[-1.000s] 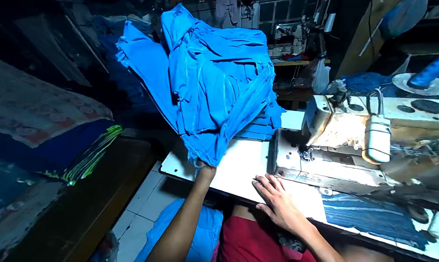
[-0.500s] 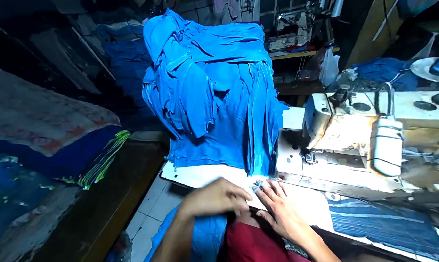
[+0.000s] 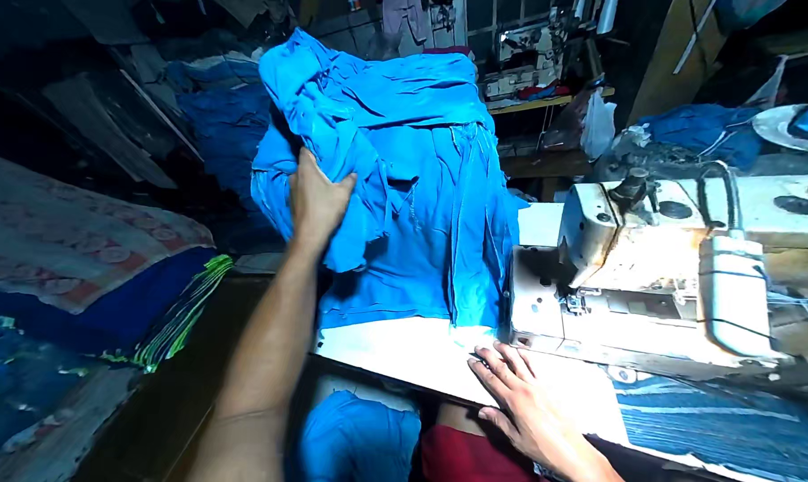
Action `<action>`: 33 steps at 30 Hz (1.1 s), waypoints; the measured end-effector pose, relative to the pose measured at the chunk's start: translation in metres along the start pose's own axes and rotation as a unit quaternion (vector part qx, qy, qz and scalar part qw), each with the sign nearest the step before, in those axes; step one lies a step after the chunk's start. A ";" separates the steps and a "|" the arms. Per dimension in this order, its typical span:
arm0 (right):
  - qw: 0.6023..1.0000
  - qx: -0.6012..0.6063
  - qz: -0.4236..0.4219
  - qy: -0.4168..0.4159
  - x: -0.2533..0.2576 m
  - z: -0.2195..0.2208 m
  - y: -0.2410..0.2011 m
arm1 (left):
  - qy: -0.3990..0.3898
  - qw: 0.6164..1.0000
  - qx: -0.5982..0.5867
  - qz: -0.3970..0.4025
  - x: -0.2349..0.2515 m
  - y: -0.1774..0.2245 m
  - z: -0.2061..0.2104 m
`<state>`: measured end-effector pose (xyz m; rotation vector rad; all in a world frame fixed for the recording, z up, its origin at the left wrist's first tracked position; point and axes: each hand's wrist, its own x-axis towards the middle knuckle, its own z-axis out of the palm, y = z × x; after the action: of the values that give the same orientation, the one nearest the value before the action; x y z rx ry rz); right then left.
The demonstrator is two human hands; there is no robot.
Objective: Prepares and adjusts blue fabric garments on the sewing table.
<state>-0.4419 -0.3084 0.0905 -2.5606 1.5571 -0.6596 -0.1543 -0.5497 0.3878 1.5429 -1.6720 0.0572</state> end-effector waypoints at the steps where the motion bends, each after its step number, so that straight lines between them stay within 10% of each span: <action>1: 1.000 0.001 -0.001 -0.001 0.000 0.000 0.000 | -0.063 0.997 0.000 0.047 0.013 -0.003 -0.021; 4: 1.000 0.002 -0.002 0.003 -0.001 -0.001 0.000 | -0.204 0.969 0.018 0.135 0.074 -0.020 -0.098; 11: 1.000 -0.014 0.002 0.014 -0.002 0.002 -0.001 | 0.260 0.933 0.250 -0.018 0.182 -0.065 -0.157; 18: 1.000 -0.002 0.004 -0.007 -0.003 -0.001 0.000 | -0.144 0.975 0.126 0.114 0.139 0.016 -0.034; 22: 1.000 0.019 0.005 0.007 -0.004 0.001 -0.001 | -0.120 0.968 0.219 -0.016 0.133 0.041 0.035; 27: 1.000 0.023 0.002 0.021 -0.003 0.004 0.001 | -0.030 0.984 -0.160 -0.068 0.162 0.065 0.076; 30: 0.999 0.039 0.006 0.008 -0.004 0.001 0.001 | -0.042 0.855 -0.500 -0.128 0.170 0.107 0.092; 33: 0.999 0.048 0.006 0.008 -0.004 -0.002 -0.001 | 0.058 0.793 -0.607 0.005 0.191 0.149 0.116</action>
<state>-0.4433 -0.3046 0.0909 -2.4806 1.5071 -0.7361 -0.3205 -0.7303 0.4975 0.5008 -1.1415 -0.7635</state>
